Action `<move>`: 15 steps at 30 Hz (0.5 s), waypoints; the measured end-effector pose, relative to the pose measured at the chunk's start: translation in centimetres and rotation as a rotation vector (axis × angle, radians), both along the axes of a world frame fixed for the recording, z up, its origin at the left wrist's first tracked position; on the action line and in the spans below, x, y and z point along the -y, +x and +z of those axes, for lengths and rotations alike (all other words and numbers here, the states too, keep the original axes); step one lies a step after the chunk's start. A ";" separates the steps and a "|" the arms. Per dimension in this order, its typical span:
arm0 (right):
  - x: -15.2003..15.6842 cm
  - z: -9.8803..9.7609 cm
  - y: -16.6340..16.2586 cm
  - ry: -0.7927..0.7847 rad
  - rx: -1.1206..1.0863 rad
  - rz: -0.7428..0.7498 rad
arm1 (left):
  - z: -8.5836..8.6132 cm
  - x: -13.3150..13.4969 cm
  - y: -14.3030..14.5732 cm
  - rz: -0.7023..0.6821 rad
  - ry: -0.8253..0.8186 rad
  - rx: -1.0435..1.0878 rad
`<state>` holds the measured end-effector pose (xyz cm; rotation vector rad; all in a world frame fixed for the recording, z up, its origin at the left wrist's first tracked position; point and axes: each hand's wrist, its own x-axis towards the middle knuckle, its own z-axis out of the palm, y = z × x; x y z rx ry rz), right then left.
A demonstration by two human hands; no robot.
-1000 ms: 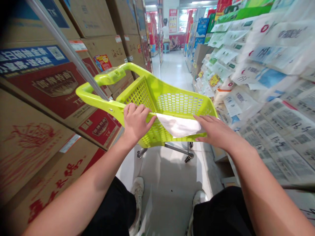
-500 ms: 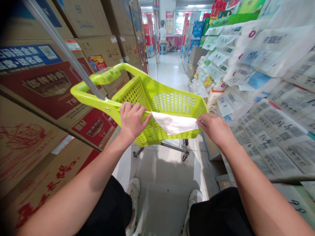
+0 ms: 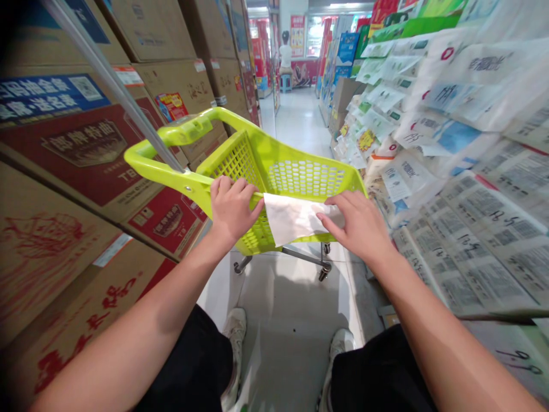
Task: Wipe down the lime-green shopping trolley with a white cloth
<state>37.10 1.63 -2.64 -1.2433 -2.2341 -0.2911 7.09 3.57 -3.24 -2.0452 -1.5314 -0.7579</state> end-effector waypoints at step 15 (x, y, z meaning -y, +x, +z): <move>-3.6 -1.1 -10.7 -0.136 0.047 -0.100 | 2.1 2.0 -1.0 -0.125 -0.038 0.019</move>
